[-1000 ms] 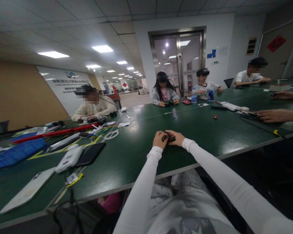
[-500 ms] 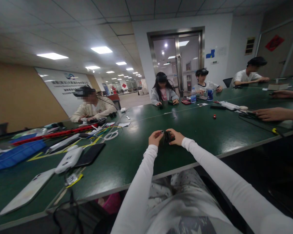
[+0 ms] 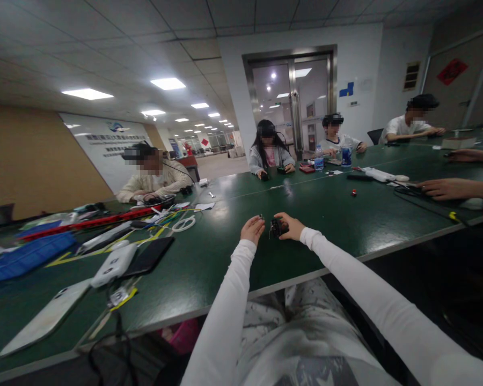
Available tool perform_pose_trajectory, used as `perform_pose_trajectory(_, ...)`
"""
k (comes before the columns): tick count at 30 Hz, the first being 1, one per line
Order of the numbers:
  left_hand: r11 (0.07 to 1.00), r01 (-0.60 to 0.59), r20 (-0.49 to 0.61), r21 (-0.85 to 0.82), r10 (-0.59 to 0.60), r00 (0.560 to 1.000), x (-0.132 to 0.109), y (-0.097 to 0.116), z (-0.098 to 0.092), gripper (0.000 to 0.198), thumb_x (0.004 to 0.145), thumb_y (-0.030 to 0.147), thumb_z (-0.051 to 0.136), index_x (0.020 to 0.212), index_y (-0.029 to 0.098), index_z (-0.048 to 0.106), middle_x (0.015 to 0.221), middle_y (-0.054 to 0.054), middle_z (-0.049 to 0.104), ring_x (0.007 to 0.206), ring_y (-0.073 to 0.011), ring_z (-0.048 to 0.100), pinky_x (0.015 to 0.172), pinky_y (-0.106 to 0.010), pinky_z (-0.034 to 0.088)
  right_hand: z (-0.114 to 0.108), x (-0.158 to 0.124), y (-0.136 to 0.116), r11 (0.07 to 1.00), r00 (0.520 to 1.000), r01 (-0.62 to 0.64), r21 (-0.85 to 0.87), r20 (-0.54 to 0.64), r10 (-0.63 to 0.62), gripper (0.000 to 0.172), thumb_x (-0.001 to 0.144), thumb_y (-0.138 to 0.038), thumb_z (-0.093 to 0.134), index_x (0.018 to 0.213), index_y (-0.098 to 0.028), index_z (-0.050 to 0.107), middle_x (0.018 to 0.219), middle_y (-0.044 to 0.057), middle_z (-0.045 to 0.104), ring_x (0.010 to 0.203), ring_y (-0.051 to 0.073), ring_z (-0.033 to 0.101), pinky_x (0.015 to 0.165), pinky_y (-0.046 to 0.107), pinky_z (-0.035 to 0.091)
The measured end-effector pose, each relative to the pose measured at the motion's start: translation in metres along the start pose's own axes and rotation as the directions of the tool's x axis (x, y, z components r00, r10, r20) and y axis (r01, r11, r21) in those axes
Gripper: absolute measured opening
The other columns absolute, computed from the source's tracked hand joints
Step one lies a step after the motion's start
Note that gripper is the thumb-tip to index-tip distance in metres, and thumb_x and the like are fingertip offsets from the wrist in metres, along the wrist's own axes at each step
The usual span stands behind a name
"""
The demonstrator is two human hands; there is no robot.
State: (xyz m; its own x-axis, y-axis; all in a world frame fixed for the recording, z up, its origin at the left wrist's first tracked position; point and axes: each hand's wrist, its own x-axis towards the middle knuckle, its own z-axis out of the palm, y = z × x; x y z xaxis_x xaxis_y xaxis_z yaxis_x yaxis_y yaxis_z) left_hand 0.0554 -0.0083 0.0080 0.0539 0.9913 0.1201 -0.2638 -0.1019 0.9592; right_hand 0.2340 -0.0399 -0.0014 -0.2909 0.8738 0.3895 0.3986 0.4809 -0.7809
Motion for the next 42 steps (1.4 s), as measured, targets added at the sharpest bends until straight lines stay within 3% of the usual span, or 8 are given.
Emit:
perform_pose_trajectory(7, 0.989, 0.002, 0.260, 0.150, -0.041, 0.965, 0.000, -0.014, 0.007, 0.034, 0.046, 0.021, 0.069, 0.077, 0.014, 0.058, 0.072, -0.002, 0.060, 0.064, -0.0115, 0.055, 0.063, -0.028, 0.043, -0.002, -0.004, -0.003, 0.998, 0.998, 0.061, -0.022, 0.020, -0.061, 0.072, 0.050, -0.012, 0.067, 0.114, -0.023, 0.035, 0.097, 0.003, 0.052, 0.084, 0.015, 0.052, 0.078, 0.033, 0.039)
perform_pose_trajectory(13, 0.945, -0.126, 0.278, 0.301, 0.040, 0.960, 0.005, -0.022, 0.005, 0.031, 0.046, 0.022, 0.069, 0.074, 0.014, 0.060, 0.069, -0.003, 0.061, 0.065, -0.0127, 0.055, 0.068, -0.031, 0.043, 0.001, 0.000, 0.005, 0.998, 0.998, 0.055, -0.041, 0.041, -0.053, 0.078, 0.049, -0.017, 0.069, 0.118, -0.022, 0.032, 0.097, 0.004, 0.051, 0.084, 0.016, 0.052, 0.078, 0.035, 0.040)
perform_pose_trajectory(17, 0.928, -0.127, 0.179, 0.349, 0.067, 0.982, 0.012, -0.021, -0.004, 0.032, 0.047, 0.023, 0.068, 0.077, 0.014, 0.060, 0.072, -0.004, 0.062, 0.064, -0.0133, 0.055, 0.068, -0.032, 0.044, 0.004, 0.000, 0.009, 0.999, 0.999, 0.003, -0.032, 0.032, -0.002, 0.083, 0.051, -0.022, 0.070, 0.122, -0.020, 0.027, 0.098, 0.006, 0.050, 0.081, 0.015, 0.053, 0.075, 0.035, 0.042)
perform_pose_trajectory(22, 0.775, -0.078, -0.149, 0.628, 0.218, 0.965, 0.018, 0.007, -0.072, 0.026, 0.053, 0.023, 0.064, 0.077, 0.015, 0.060, 0.074, -0.003, 0.062, 0.069, -0.0139, 0.056, 0.071, -0.029, 0.043, 0.007, -0.001, 0.016, 0.999, 0.998, -0.033, -0.017, 0.053, 0.034, 0.076, 0.054, -0.025, 0.068, 0.119, -0.021, 0.031, 0.098, 0.005, 0.051, 0.080, 0.014, 0.053, 0.075, 0.035, 0.043)
perform_pose_trajectory(25, 0.489, 0.061, -0.267, 0.870, 0.363, 0.893, 0.008, 0.034, -0.137, 0.023, 0.056, 0.024, 0.061, 0.077, 0.016, 0.061, 0.078, -0.003, 0.062, 0.074, -0.0150, 0.056, 0.075, -0.028, 0.041, 0.010, -0.001, 0.021, 0.999, 0.999, -0.036, -0.006, 0.034, 0.036, 0.071, 0.055, -0.024, 0.067, 0.117, -0.020, 0.033, 0.095, 0.005, 0.053, 0.079, 0.013, 0.053, 0.077, 0.034, 0.043)
perform_pose_trajectory(30, 0.317, 0.353, -0.469, 0.880, 0.471, 0.747, -0.019, 0.069, -0.225, 0.024, 0.062, 0.026, 0.055, 0.084, 0.017, 0.060, 0.084, -0.005, 0.062, 0.081, -0.0158, 0.055, 0.076, -0.025, 0.040, 0.012, -0.002, 0.030, 1.000, 0.999, -0.031, -0.006, 0.039, 0.031, 0.065, 0.057, -0.025, 0.066, 0.115, -0.020, 0.037, 0.094, 0.005, 0.054, 0.078, 0.014, 0.053, 0.076, 0.035, 0.043)
perform_pose_trajectory(35, 0.256, 0.516, -0.571, 0.818, 0.471, 0.672, -0.033, 0.077, -0.245, 0.026, 0.064, 0.030, 0.053, 0.087, 0.020, 0.058, 0.088, -0.008, 0.060, 0.088, -0.0215, 0.053, 0.075, -0.032, 0.040, 0.013, -0.003, 0.036, 0.999, 0.998, -0.039, -0.002, 0.059, 0.039, 0.062, 0.059, -0.027, 0.064, 0.114, -0.019, 0.037, 0.093, 0.005, 0.054, 0.080, 0.015, 0.053, 0.076, 0.036, 0.044)
perform_pose_trajectory(42, 0.232, 0.548, -0.586, 0.804, 0.464, 0.664, -0.032, 0.074, -0.242, 0.024, 0.063, 0.034, 0.053, 0.082, 0.022, 0.061, 0.098, -0.010, 0.054, 0.092, -0.0260, 0.049, 0.076, -0.039, 0.039, 0.013, -0.004, 0.037, 0.999, 0.997, -0.048, 0.000, 0.062, 0.048, 0.059, 0.060, -0.026, 0.063, 0.112, -0.019, 0.039, 0.093, 0.005, 0.055, 0.081, 0.015, 0.054, 0.078, 0.036, 0.044)
